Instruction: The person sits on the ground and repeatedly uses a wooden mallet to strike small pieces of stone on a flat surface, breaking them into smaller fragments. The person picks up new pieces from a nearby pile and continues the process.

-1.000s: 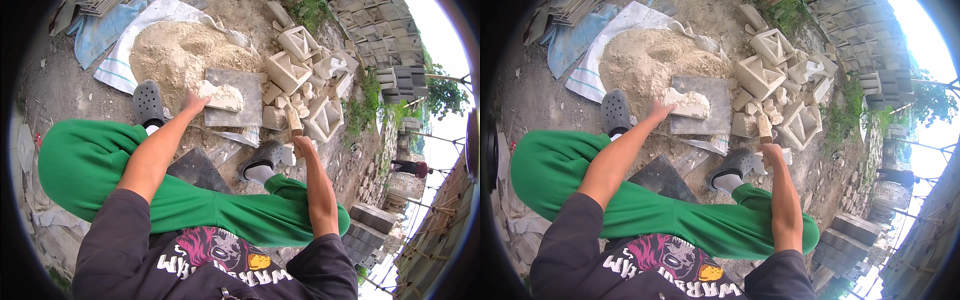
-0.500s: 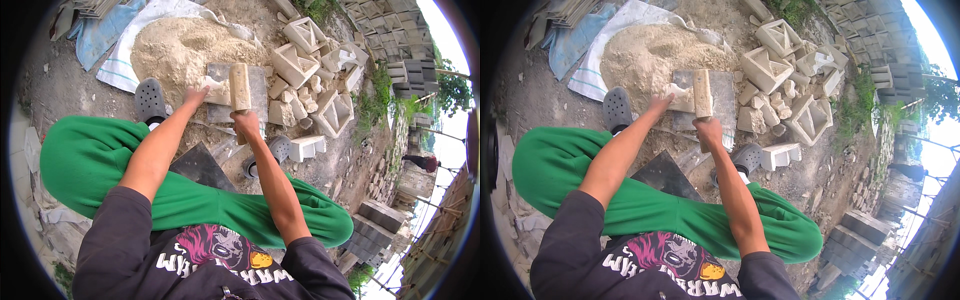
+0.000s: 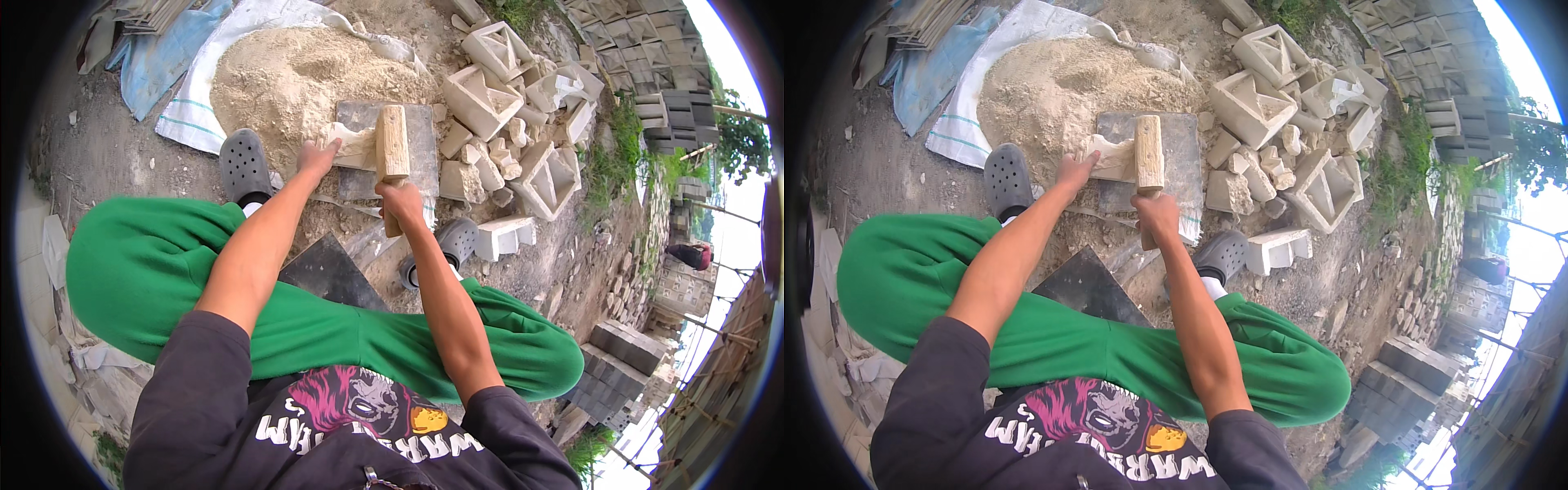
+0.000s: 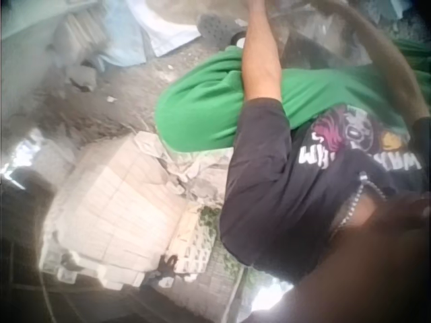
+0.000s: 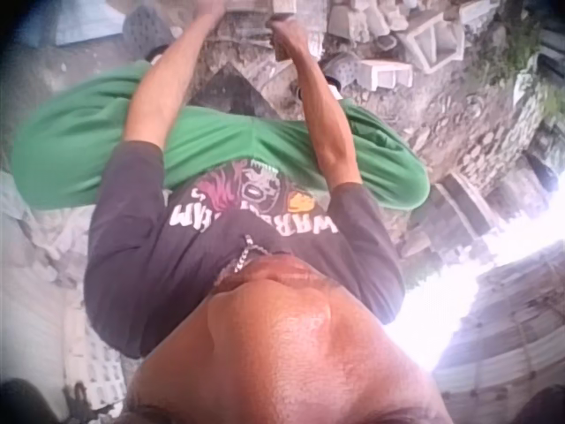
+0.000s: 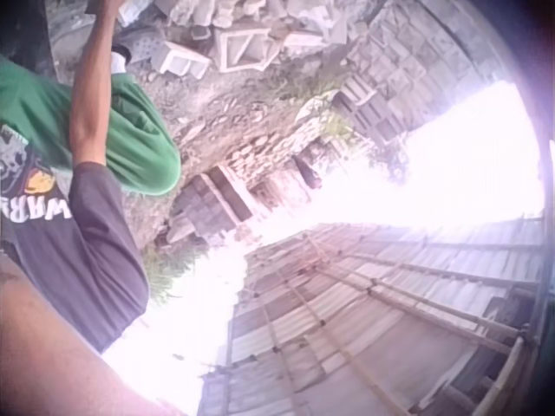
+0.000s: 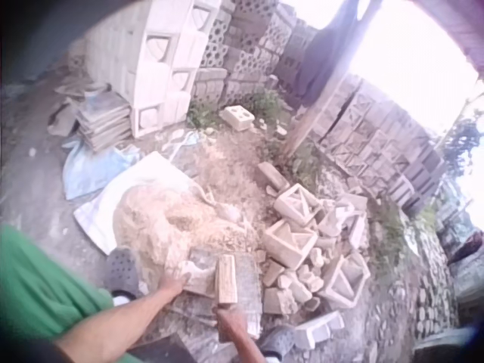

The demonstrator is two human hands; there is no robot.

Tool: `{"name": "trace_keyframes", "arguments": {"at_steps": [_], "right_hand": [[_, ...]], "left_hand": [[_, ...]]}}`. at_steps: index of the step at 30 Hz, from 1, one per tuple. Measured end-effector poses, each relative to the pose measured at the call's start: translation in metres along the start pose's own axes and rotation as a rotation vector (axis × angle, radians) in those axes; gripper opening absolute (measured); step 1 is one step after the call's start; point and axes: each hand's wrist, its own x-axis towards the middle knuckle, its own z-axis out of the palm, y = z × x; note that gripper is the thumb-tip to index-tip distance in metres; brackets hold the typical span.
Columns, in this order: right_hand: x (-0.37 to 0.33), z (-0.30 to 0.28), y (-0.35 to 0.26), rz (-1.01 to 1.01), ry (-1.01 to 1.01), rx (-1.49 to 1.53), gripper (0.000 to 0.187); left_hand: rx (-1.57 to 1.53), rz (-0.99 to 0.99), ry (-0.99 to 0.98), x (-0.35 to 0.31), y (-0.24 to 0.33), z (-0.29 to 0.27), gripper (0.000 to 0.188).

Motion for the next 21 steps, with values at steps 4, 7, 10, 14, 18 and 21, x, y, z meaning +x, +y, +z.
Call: {"name": "trace_keyframes", "arguments": {"at_steps": [4, 7, 10, 14, 18, 21], "right_hand": [[-0.006, -0.010, 0.005, 0.119, -0.030, 0.184, 0.025], [-0.007, -0.018, 0.018, 0.056, 0.071, 0.229, 0.027], [0.003, -0.039, 0.038, 0.117, 0.107, 0.289, 0.030], [0.010, -0.061, 0.045, 0.181, 0.179, 0.356, 0.034], [0.009, -0.075, 0.040, 0.188, 0.258, 0.470, 0.033], [0.005, -0.095, 0.032, 0.125, 0.329, 0.494, 0.032]], "left_hand": [[-0.125, -0.023, -0.010, 0.002, 0.004, -0.004, 0.071], [-0.215, 0.038, 0.030, 0.008, -0.002, -0.007, 0.066], [-0.159, 0.189, 0.101, 0.000, 0.016, -0.021, 0.060], [-0.054, 0.295, 0.217, -0.010, 0.054, -0.042, 0.049], [-0.156, 0.243, 0.126, -0.025, 0.082, -0.043, 0.048], [-0.187, 0.218, 0.010, -0.027, 0.089, -0.016, 0.049]]}}
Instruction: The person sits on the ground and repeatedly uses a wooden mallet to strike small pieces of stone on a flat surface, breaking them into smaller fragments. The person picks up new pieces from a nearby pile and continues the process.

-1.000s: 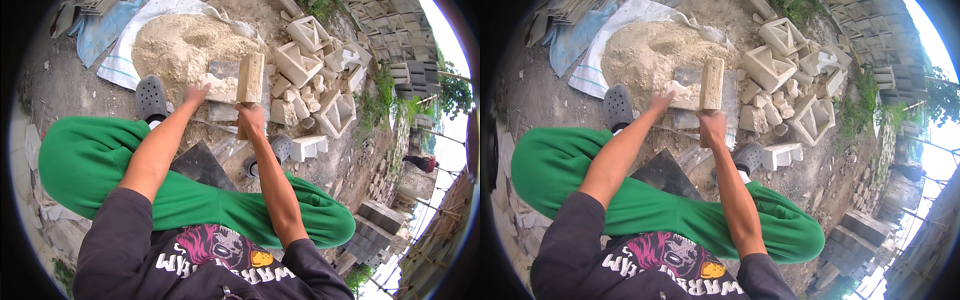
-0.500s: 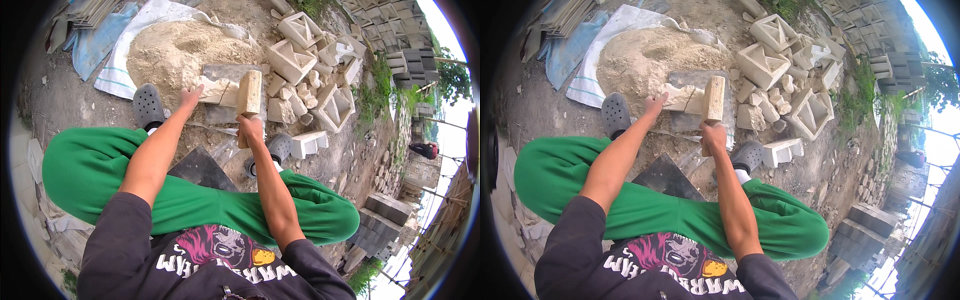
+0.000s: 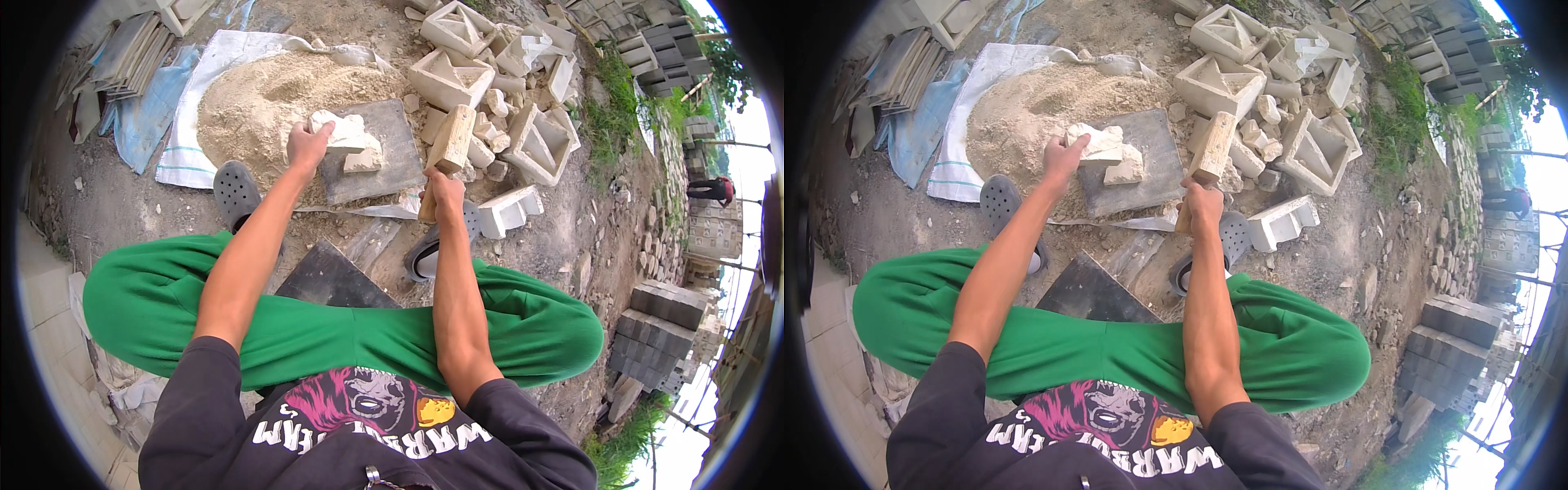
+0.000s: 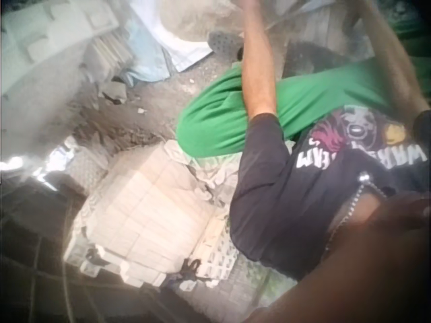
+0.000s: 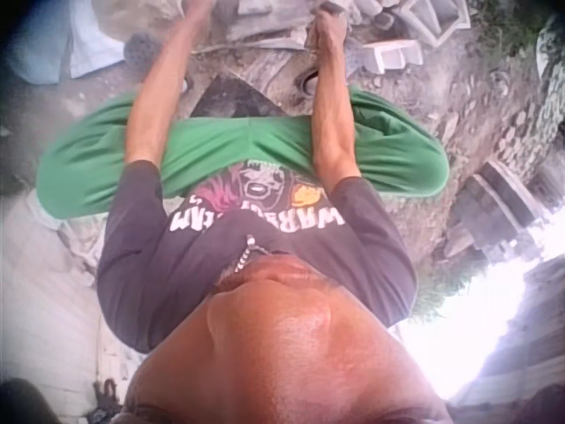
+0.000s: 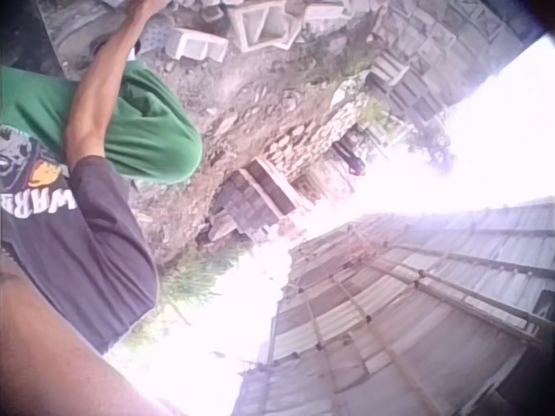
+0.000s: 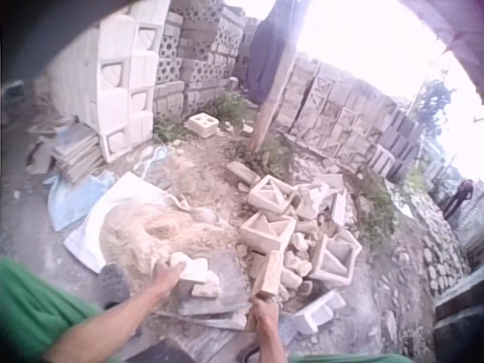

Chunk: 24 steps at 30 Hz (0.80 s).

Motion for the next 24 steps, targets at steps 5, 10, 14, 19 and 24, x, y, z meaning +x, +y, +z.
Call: {"name": "trace_keyframes", "arguments": {"at_steps": [5, 10, 14, 19, 24], "right_hand": [[0.005, -0.041, -0.034, -0.085, 0.099, 0.093, 0.034], [-0.009, -0.056, -0.058, -0.140, 0.121, 0.156, 0.028], [-0.002, -0.057, -0.051, -0.112, 0.129, 0.188, 0.033], [-0.002, -0.035, -0.041, -0.065, 0.081, 0.136, 0.028], [-0.006, -0.004, -0.013, -0.025, -0.023, 0.047, 0.031]], "left_hand": [[0.329, 0.142, -0.232, -0.038, 0.054, 0.084, 0.053], [0.264, 0.313, -0.341, -0.051, 0.098, 0.141, 0.050], [0.193, 0.536, -0.495, -0.039, 0.101, 0.141, 0.042], [0.459, 0.401, -0.208, 0.015, 0.027, 0.081, 0.035], [0.633, 0.219, -0.209, -0.004, -0.013, 0.048, 0.066]]}}
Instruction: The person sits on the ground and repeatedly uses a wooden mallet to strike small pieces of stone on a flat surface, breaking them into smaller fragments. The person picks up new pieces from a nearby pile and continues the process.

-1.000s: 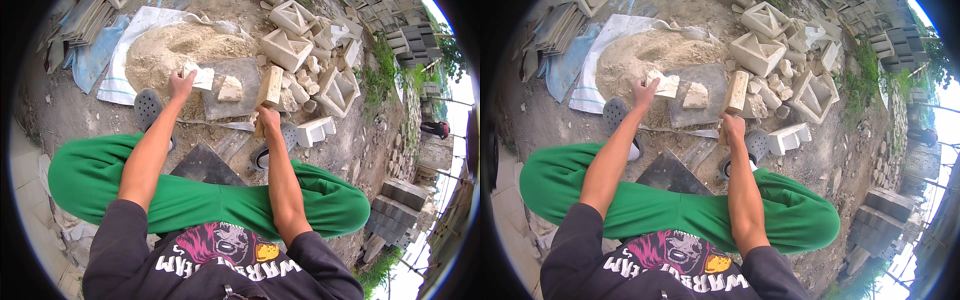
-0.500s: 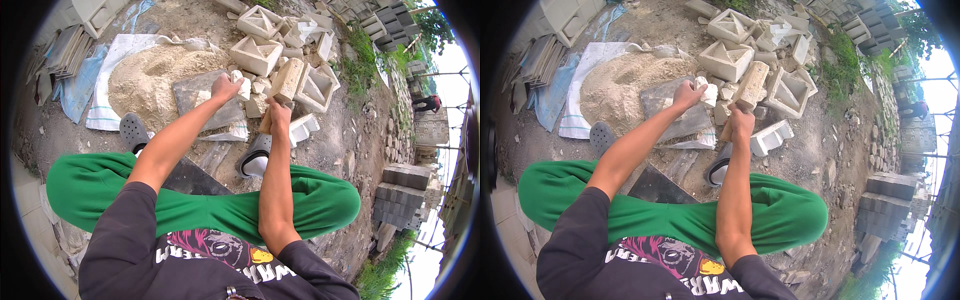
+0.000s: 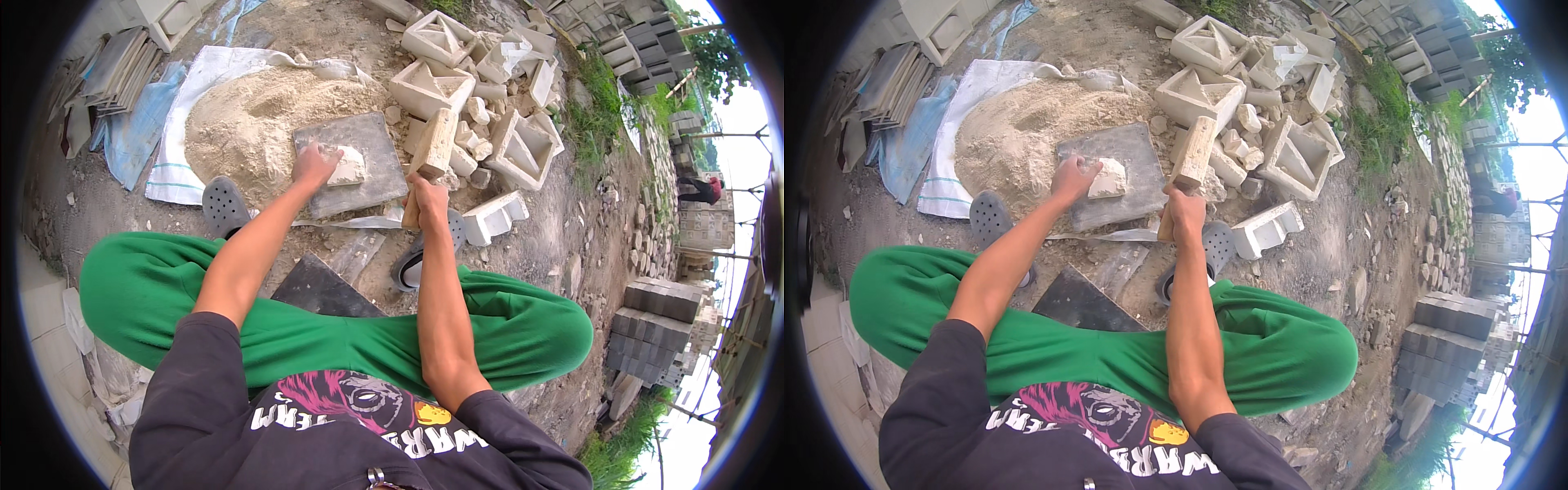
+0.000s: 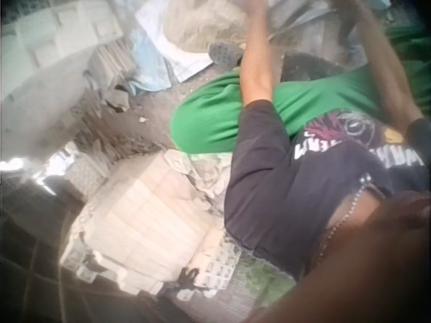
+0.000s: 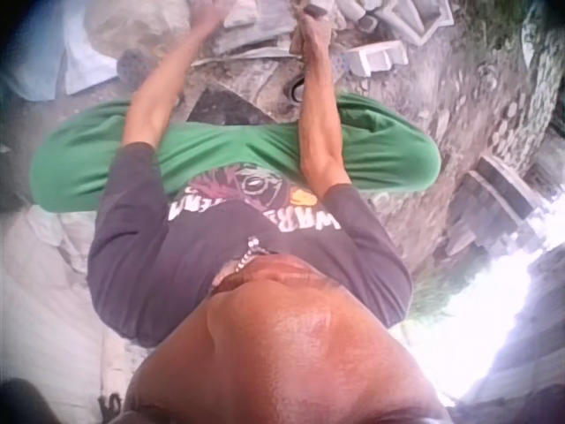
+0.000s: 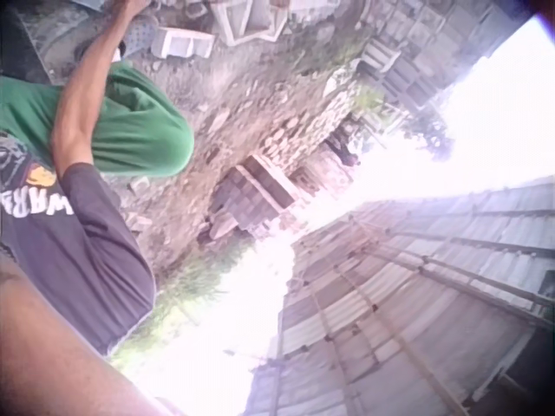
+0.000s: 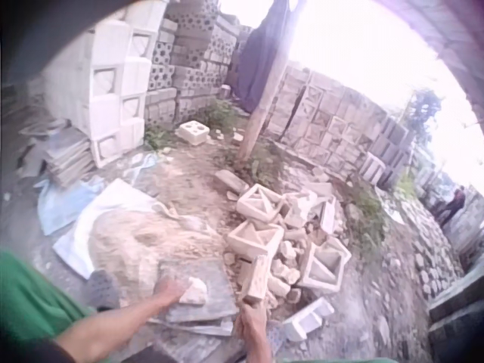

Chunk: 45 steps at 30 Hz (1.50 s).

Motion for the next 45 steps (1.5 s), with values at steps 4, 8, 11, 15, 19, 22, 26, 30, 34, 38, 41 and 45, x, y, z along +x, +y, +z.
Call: {"name": "trace_keyframes", "arguments": {"at_steps": [4, 8, 11, 15, 19, 22, 26, 30, 34, 38, 41, 45], "right_hand": [[-0.016, 0.035, 0.021, 0.082, -0.116, -0.053, 0.032], [-0.030, 0.060, 0.039, 0.124, -0.148, -0.055, 0.031], [-0.034, 0.067, 0.039, 0.133, -0.147, -0.079, 0.031], [-0.030, 0.068, 0.051, 0.159, -0.116, -0.094, 0.027], [-0.033, 0.064, 0.056, 0.104, -0.089, -0.274, 0.035], [-0.020, 0.075, 0.096, 0.036, -0.054, -0.182, 0.033], [-0.024, 0.088, 0.103, 0.120, 0.024, -0.090, 0.031], [-0.016, 0.108, 0.112, 0.121, 0.037, 0.075, 0.024], [-0.013, 0.112, 0.114, 0.144, -0.016, 0.256, 0.013], [-0.018, 0.101, 0.081, 0.174, 0.051, -0.025, 0.031], [-0.013, 0.092, 0.065, 0.138, -0.021, 0.011, 0.030], [-0.014, 0.084, 0.036, -0.092, -0.170, -0.004, 0.023]], "left_hand": [[0.123, -0.037, -0.042, -0.030, 0.009, 0.015, 0.096], [0.175, 0.011, -0.034, -0.037, 0.022, 0.026, 0.109], [0.187, -0.010, -0.063, -0.031, 0.031, 0.025, 0.099], [0.272, 0.102, -0.053, -0.022, 0.027, 0.018, 0.094], [0.379, 0.251, -0.173, -0.004, -0.004, 0.005, 0.093], [0.482, 0.405, -0.113, 0.001, -0.033, 0.005, 0.096], [0.234, 0.344, -0.057, -0.013, -0.039, -0.002, 0.091], [-0.054, 0.028, 0.167, -0.013, -0.042, 0.014, 0.083], [-0.112, -0.151, 0.127, -0.020, -0.032, 0.022, 0.076], [-0.241, -0.209, 0.112, -0.003, -0.051, 0.025, 0.069], [-0.347, -0.176, 0.047, 0.003, -0.062, 0.017, 0.060], [-0.402, -0.155, 0.076, 0.000, -0.073, 0.018, 0.056]]}}
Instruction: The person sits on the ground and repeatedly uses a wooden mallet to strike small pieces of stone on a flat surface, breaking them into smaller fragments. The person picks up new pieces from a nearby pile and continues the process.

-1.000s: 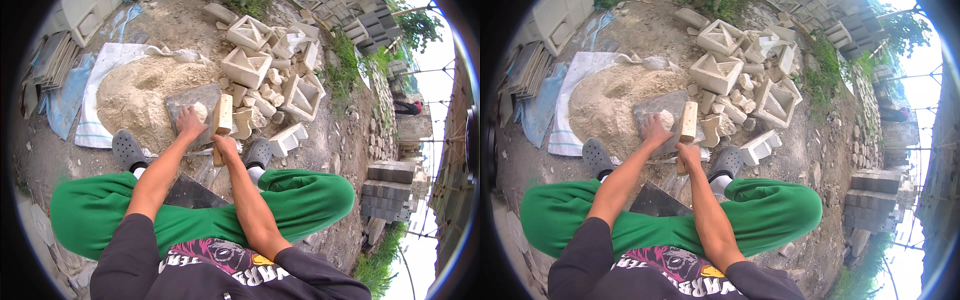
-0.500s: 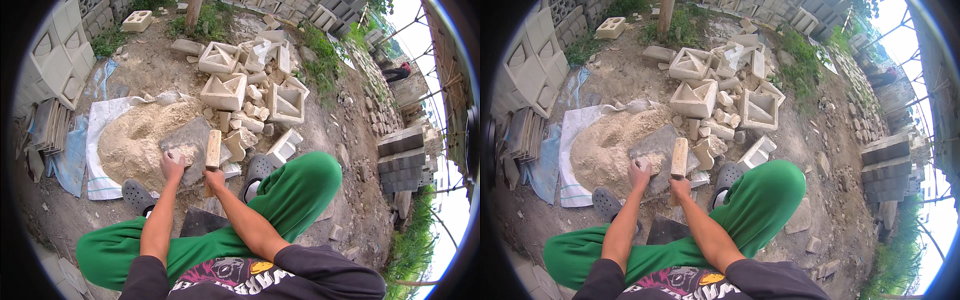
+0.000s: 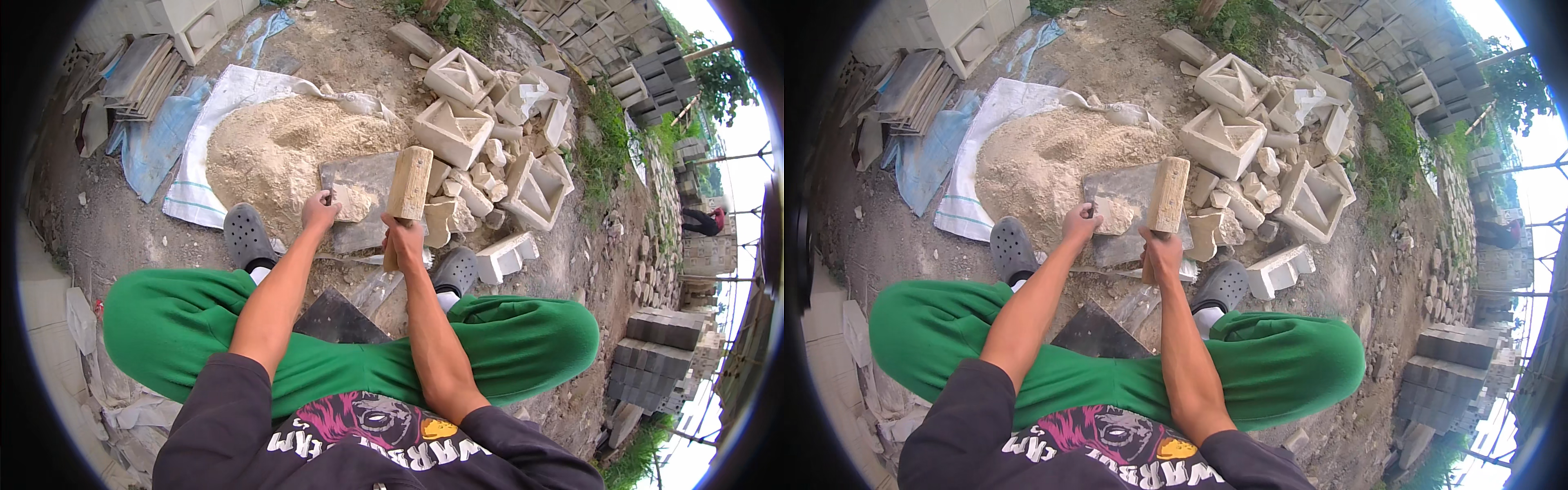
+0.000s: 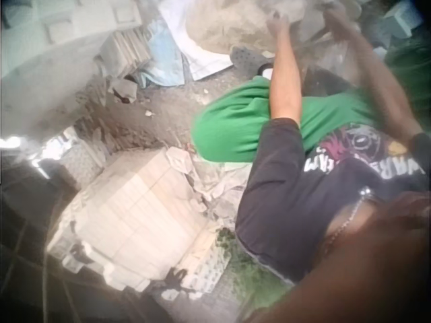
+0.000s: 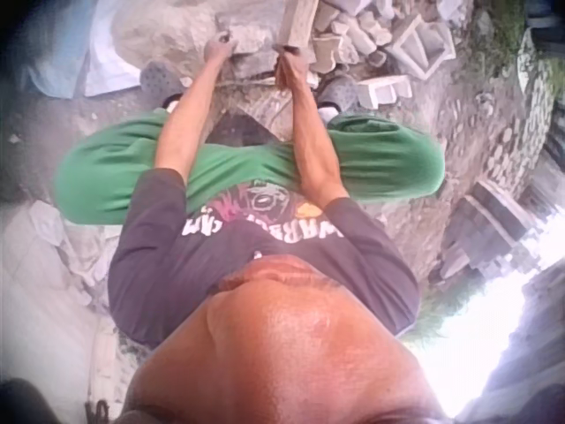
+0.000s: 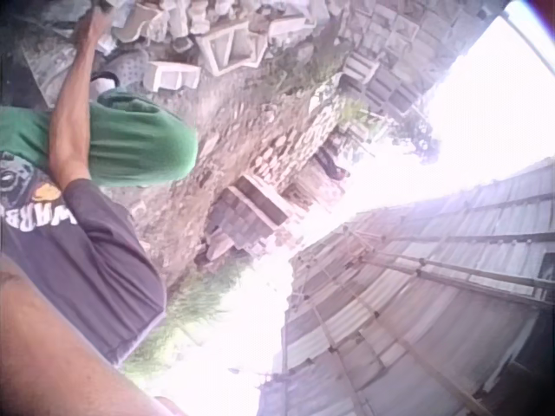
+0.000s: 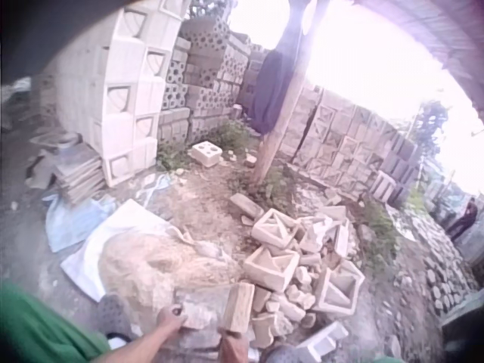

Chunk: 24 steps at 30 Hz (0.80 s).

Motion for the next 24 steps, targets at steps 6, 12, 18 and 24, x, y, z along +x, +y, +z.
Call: {"name": "trace_keyframes", "arguments": {"at_steps": [6, 12, 18, 24], "right_hand": [[0.002, 0.002, 0.007, -0.074, -0.129, -0.164, 0.022], [0.012, -0.009, 0.013, 0.083, -0.173, -0.397, 0.026], [0.021, -0.001, -0.015, -0.124, -0.161, -0.369, 0.028], [0.038, -0.010, 0.004, 0.050, -0.232, -0.676, 0.031]], "left_hand": [[0.019, -0.021, 0.028, -0.010, 0.011, 0.013, 0.065], [0.100, -0.049, -0.009, -0.018, 0.021, 0.003, 0.065], [0.029, -0.020, -0.001, -0.017, 0.016, -0.001, 0.069], [0.053, -0.126, -0.008, -0.021, 0.032, 0.000, 0.062]]}}
